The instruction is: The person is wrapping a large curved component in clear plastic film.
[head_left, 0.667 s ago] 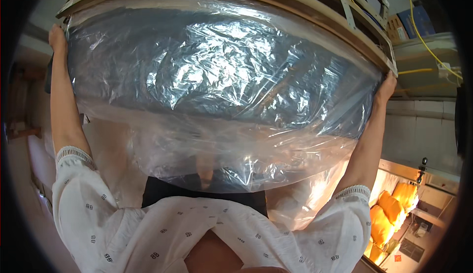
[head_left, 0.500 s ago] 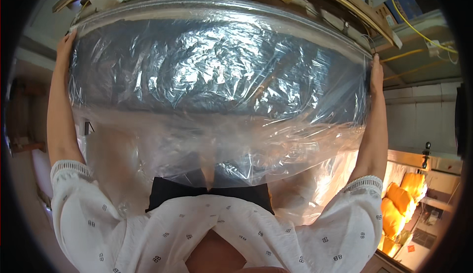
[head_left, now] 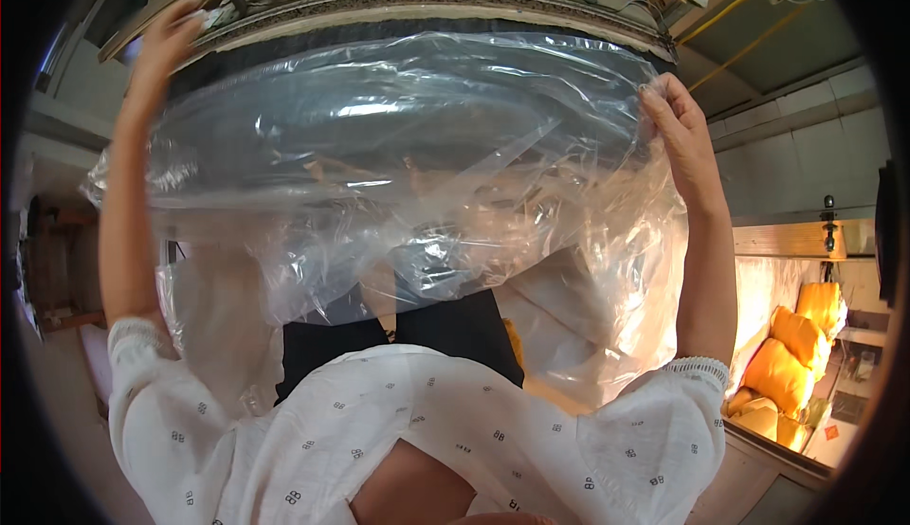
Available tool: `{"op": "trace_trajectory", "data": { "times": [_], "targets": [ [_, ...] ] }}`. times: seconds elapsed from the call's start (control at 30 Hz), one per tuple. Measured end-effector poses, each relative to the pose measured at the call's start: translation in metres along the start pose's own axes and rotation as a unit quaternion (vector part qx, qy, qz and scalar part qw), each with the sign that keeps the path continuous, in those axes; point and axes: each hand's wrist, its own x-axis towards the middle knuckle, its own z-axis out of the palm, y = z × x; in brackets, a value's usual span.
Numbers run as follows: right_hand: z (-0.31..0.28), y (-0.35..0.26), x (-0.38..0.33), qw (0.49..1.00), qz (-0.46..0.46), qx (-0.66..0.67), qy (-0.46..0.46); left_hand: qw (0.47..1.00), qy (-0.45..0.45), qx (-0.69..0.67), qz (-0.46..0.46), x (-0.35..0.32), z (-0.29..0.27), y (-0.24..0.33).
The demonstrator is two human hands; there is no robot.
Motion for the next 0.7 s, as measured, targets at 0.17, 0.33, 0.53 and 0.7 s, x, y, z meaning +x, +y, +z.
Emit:
{"op": "trace_trajectory", "data": {
  "times": [0.17,0.33,0.53,0.7],
  "targets": [
    [0.016,-0.014,-0.013,0.997,-0.076,-0.012,-0.023,0.934,-0.062,0.003,0.351,-0.080,0.199,0.162],
    [-0.027,0.007,-0.034,0.973,-0.168,-0.159,0.024,0.922,-0.244,-0.259,0.151,-0.105,0.256,0.173],
    [-0.104,0.194,-0.157,0.800,0.197,-0.514,-0.238,0.992,-0.123,-0.030,-0.004,-0.098,0.148,0.053],
    [-0.184,0.276,-0.267,0.556,0.443,-0.607,-0.355,0.993,-0.026,0.104,-0.056,-0.112,-0.006,-0.059]
  ]
}}
